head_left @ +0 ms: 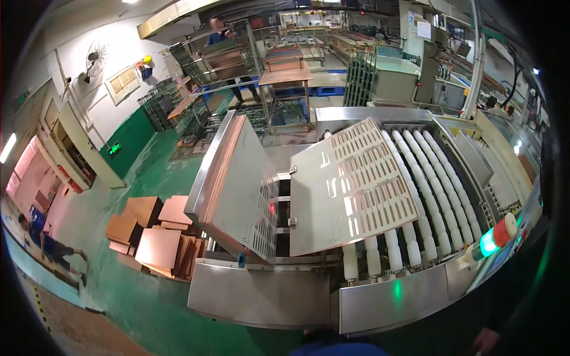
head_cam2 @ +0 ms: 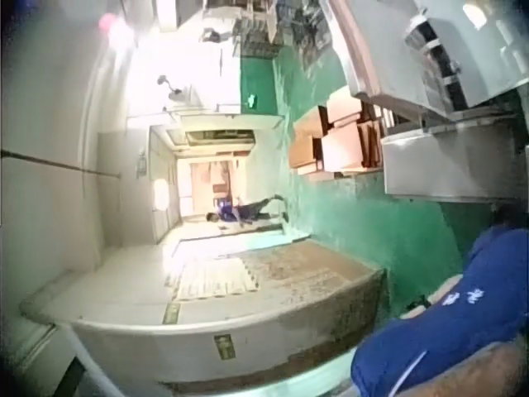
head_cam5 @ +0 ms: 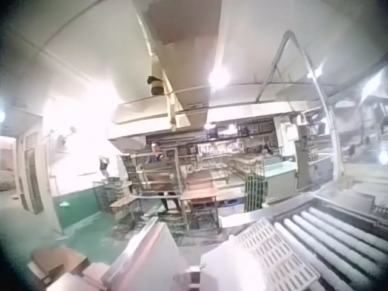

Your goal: Operating an industrial machine with rollers and then walking to a different part of the factory floor through a plastic curtain.

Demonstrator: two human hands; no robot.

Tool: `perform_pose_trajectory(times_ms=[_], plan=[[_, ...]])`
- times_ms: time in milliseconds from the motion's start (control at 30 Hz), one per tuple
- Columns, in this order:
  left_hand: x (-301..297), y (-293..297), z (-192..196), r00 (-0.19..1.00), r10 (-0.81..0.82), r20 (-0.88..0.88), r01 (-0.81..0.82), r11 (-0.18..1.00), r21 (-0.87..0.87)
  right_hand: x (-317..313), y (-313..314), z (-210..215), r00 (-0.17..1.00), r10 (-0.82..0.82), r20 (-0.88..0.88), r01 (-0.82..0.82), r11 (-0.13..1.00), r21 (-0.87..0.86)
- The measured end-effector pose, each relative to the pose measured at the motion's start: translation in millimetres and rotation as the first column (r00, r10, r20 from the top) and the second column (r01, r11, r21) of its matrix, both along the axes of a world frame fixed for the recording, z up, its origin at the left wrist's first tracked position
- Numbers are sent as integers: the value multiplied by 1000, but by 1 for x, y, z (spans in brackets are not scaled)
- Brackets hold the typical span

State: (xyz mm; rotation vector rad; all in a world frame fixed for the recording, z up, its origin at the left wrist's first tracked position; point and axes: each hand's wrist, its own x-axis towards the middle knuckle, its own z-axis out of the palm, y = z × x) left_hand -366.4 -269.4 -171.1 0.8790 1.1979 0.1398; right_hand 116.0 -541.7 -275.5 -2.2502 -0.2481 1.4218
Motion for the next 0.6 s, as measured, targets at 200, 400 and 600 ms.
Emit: perform_pose_trajectory(times_ms=[200,400,600], plan=[[-4,58,23,999,-52,6,52,999,-12,-39,-24,13,997,-52,-60,49,998,-38],[-3,74,28,997,-79,21,80,996,-26,-67,-44,38,980,-72,-188,65,997,-46],[18,64,37,995,-77,61,78,997,-10,-48,-39,58,938,335,89,-347,901,260]])
